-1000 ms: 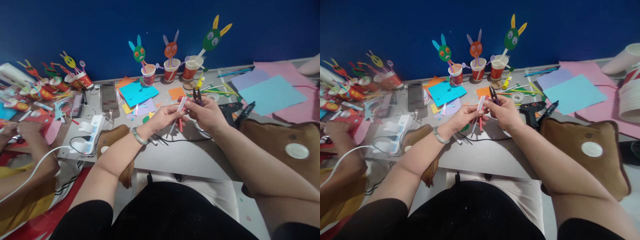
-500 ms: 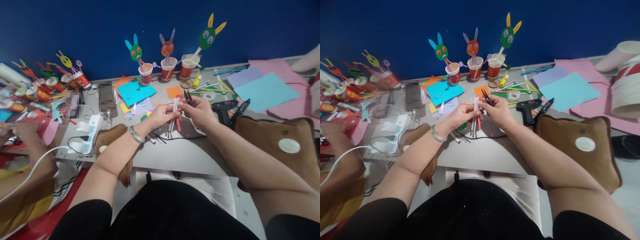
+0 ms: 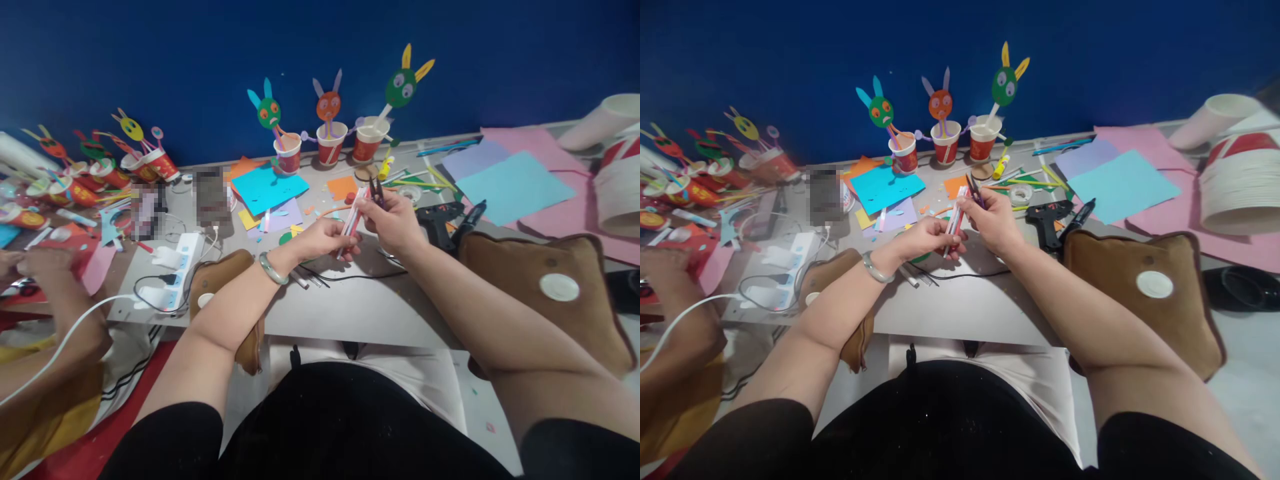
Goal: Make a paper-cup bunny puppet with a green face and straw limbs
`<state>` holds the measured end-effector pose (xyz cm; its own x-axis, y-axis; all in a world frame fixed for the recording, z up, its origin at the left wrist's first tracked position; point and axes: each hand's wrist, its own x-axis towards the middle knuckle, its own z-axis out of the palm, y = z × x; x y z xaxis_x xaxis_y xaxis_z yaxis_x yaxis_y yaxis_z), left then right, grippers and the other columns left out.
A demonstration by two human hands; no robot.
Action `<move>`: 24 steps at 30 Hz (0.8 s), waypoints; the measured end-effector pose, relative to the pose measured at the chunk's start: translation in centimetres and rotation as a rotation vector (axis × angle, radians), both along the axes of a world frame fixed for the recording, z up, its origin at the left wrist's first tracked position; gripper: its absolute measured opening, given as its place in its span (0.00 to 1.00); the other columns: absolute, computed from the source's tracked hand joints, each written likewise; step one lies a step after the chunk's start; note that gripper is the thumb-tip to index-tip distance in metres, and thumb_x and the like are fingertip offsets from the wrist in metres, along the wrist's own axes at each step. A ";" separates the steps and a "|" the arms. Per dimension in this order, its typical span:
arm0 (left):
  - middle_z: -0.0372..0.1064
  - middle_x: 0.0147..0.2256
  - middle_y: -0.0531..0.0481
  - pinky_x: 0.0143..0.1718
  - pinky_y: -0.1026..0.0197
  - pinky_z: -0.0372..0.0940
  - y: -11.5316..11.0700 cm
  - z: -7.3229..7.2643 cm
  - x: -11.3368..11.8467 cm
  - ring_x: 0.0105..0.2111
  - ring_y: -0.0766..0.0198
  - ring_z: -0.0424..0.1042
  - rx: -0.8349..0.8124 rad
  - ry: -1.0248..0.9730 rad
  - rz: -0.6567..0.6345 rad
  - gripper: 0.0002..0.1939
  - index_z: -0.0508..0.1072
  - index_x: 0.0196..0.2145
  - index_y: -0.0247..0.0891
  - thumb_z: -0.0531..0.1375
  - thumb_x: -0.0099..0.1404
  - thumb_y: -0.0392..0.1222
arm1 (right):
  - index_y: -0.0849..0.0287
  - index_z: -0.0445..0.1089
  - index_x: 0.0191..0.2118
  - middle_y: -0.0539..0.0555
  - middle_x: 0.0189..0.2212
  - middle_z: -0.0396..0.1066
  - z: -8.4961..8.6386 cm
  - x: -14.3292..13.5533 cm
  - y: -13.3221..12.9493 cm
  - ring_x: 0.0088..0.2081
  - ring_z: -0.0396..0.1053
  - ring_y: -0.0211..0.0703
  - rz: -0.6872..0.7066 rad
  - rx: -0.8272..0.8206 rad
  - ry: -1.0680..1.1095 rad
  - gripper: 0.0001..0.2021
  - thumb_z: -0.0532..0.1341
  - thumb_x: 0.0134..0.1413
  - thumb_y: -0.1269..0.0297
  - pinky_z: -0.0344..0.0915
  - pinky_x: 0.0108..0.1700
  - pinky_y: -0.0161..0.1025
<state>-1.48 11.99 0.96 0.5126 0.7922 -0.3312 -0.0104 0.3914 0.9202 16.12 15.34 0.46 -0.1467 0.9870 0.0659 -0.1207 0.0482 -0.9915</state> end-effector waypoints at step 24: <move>0.81 0.29 0.51 0.22 0.66 0.63 0.1 2.1 -0.1 0.19 0.71 0.74 0.001 0.136 0.196 0.07 0.71 0.40 0.35 0.60 0.81 0.36 | 0.54 0.70 0.31 0.44 0.18 0.59 -0.5 2.4 2.5 0.21 0.52 0.36 0.001 0.177 -0.377 0.26 0.71 0.57 0.34 0.49 0.24 0.36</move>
